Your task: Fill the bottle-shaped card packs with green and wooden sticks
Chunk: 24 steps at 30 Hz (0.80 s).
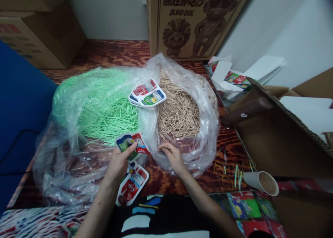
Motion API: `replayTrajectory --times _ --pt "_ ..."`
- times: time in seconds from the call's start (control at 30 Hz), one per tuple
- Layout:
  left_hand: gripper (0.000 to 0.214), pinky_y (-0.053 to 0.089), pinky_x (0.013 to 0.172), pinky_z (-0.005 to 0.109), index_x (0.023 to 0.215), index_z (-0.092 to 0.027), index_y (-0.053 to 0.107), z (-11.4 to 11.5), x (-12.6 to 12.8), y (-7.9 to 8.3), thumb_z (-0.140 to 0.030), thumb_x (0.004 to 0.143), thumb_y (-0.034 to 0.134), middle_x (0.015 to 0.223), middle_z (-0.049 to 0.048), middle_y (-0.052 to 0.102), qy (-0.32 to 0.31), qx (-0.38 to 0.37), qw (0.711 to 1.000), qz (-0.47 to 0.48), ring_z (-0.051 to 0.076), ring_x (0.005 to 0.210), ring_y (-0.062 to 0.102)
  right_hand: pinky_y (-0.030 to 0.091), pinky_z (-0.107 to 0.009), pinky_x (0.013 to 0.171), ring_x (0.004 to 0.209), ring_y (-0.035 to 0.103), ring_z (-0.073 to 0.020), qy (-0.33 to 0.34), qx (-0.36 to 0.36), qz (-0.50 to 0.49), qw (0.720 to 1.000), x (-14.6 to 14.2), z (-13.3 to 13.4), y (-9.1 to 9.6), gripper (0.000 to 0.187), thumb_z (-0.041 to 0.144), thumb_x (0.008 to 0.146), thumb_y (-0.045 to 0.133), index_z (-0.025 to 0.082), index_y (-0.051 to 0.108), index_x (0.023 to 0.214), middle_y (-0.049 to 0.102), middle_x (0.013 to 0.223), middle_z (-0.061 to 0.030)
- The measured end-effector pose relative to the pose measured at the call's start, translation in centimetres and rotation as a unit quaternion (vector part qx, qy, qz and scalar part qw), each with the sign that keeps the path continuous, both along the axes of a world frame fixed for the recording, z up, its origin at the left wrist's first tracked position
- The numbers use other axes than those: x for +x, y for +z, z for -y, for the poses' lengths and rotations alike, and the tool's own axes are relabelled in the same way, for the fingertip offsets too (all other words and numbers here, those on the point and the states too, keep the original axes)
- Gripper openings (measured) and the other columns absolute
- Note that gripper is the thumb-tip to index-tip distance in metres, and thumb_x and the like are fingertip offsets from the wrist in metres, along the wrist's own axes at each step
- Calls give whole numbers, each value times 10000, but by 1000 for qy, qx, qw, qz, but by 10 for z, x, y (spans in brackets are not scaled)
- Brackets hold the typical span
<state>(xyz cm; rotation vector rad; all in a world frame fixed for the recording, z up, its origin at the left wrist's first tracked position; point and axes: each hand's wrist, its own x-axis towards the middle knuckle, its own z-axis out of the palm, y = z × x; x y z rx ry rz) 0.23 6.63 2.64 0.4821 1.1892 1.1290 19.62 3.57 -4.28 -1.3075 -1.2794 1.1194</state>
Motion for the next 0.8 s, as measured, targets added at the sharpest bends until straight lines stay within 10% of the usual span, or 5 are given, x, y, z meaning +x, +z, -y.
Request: replayTrajectory --times 0.57,0.8 --pt "130 486 660 237 729 -172 735 14 2 -11 -282 669 770 716 16 708 -153 115 967 -168 171 688 621 442 -257 606 603 554 -142 -78 -46 -29 995 24 -20 17 144 334 876 476 206 543 878 601 713 6" --pt "148 485 701 248 790 -180 739 15 -2 -12 -299 701 748 769 13 725 -174 118 962 -177 168 707 631 389 -283 680 739 503 -183 15 77 328 941 44 -55 35 168 121 863 393 207 532 823 520 814 -39"
